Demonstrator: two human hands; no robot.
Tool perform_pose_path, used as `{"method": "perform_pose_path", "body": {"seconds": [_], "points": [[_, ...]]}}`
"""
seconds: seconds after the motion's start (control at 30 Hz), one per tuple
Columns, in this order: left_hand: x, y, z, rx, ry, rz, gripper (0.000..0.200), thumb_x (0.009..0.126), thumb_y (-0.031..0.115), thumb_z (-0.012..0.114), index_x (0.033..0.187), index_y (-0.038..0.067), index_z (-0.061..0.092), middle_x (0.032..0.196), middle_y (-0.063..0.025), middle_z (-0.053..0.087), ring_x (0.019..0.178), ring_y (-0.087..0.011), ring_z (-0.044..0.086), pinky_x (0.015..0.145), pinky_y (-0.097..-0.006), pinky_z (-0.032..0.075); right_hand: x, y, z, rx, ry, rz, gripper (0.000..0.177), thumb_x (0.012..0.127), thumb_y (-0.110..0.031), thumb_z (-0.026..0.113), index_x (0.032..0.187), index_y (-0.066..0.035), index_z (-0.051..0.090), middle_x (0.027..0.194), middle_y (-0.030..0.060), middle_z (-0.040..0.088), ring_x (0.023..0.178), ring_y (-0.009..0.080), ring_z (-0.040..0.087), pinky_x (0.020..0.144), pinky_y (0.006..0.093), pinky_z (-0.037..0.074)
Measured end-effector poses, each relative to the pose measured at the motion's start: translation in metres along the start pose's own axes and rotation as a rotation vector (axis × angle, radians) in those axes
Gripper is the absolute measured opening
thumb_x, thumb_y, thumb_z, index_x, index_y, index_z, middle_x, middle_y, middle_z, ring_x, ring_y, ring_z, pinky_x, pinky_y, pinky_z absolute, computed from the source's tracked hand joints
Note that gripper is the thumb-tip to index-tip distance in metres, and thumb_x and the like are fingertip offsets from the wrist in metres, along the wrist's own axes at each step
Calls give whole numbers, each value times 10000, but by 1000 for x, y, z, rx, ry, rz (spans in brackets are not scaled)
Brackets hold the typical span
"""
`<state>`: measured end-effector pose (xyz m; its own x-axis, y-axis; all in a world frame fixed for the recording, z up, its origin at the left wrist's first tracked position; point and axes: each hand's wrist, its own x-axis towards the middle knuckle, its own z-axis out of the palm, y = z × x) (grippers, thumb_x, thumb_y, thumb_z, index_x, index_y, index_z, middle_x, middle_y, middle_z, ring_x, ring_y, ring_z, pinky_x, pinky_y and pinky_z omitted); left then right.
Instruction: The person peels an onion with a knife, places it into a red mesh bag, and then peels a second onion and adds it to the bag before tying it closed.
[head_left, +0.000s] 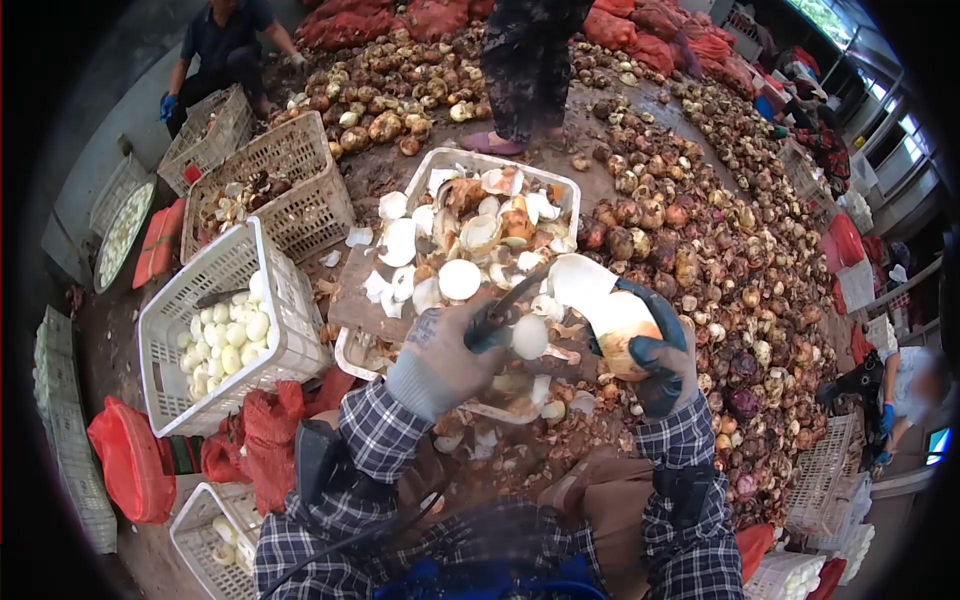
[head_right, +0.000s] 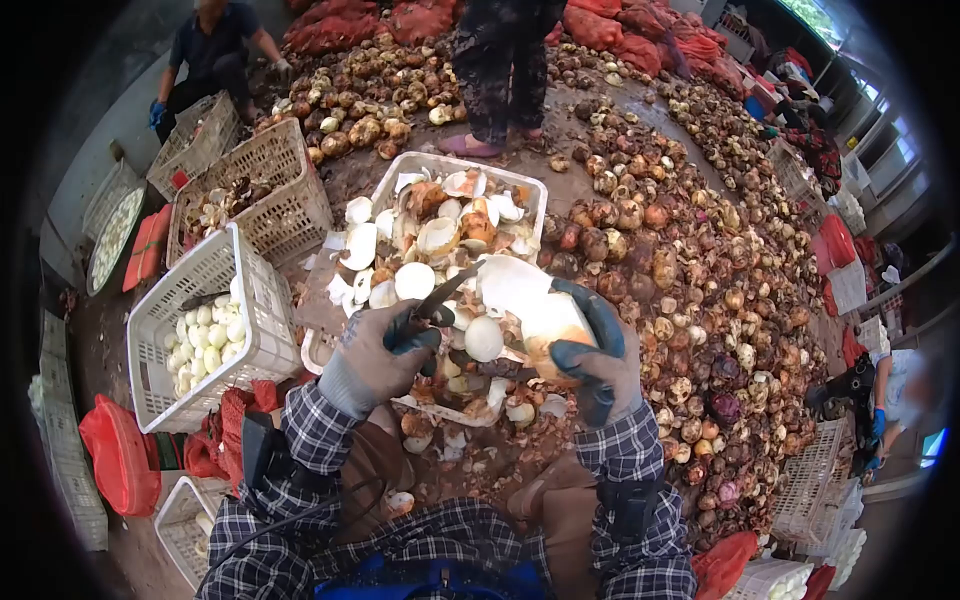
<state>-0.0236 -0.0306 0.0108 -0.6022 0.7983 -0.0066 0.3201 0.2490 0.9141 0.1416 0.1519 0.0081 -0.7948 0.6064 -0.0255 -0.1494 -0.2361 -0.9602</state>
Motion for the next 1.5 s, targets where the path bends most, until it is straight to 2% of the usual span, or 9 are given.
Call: {"method": "perform_pose_path", "body": {"seconds": [0.17, 0.3, 0.47, 0.6, 0.73, 0.9, 1.1, 1.27, 1.5], "points": [[-1, 4, 29, -480, 73, 95, 444, 853, 146, 666, 1219, -44, 499, 890, -77, 654, 723, -124, 623, 627, -253, 506, -4, 8, 1, 293, -39, 92, 759, 678, -262, 712, 1291, 85, 428, 1146, 220, 581, 1037, 325, 609, 897, 438, 527], [0, 25, 35, -838, 6, -111, 544, 851, 195, 697, 1282, -19, 442, 923, -50, 626, 691, -77, 585, 569, -222, 477, -7, 3, 24, 76, -105, 85, 762, 631, -171, 760, 1302, 48, 472, 1239, 148, 551, 1129, 244, 549, 964, 350, 447], [11, 3, 50, -637, 303, -38, 233, 810, 81, 656, 1007, -41, 638, 828, -62, 665, 659, -86, 595, 571, -222, 485, -2, 9, 24, -350, -159, -56, 874, 588, -306, 828, 1312, 31, 472, 1259, 139, 544, 1144, 232, 538, 978, 341, 432], [8, 10, 33, -1005, 263, -73, 226, 794, 22, 640, 1002, -62, 619, 844, -85, 666, 634, -125, 615, 556, -241, 508, -3, 8, 33, -141, -149, -220, 839, 675, -384, 779, 1312, 54, 450, 1238, 157, 552, 1132, 259, 557, 971, 368, 453], [2, 21, 29, -994, 311, 45, 248, 821, 36, 631, 1045, -59, 582, 824, -79, 640, 586, -117, 585, 532, -245, 485, -10, 17, 22, 280, 12, 72, 674, 770, -302, 618, 1293, 84, 438, 1216, 202, 558, 1085, 287, 594, 936, 394, 496], [1, 19, 32, -990, 249, -43, 289, 784, -1, 620, 1060, -65, 568, 805, -85, 648, 597, -112, 589, 537, -243, 487, -11, 45, 16, 362, 42, 16, 602, 782, -232, 631, 1258, 88, 449, 1181, 208, 569, 1062, 299, 604, 899, 445, 528], [13, 12, 29, -924, 390, -90, 115, 801, 13, 637, 873, -74, 613, 711, -88, 634, 499, -125, 577, 448, -231, 463, -17, 14, 39, 130, 95, -49, 708, 706, -233, 665, 1278, 106, 421, 1207, 217, 551, 1080, 320, 593, 957, 401, 496], [21, -3, 37, 174, 341, 257, 495, 810, 187, 680, 1246, 16, 519, 995, -173, 646, 828, -273, 653, 749, -343, 524, -12, 6, 34, 99, -11, -209, 770, 721, -341, 767, 1299, 61, 454, 1216, 169, 553, 1120, 250, 562, 959, 371, 476], [-10, 16, 37, 491, 181, 538, 599, 783, 202, 632, 1322, 40, 424, 1127, -185, 561, 691, -285, 659, 595, -370, 542, -17, -3, 23, 354, 63, -216, 696, 715, -190, 677, 1314, 70, 437, 1180, 174, 572, 1057, 241, 595, 900, 344, 509]]}}
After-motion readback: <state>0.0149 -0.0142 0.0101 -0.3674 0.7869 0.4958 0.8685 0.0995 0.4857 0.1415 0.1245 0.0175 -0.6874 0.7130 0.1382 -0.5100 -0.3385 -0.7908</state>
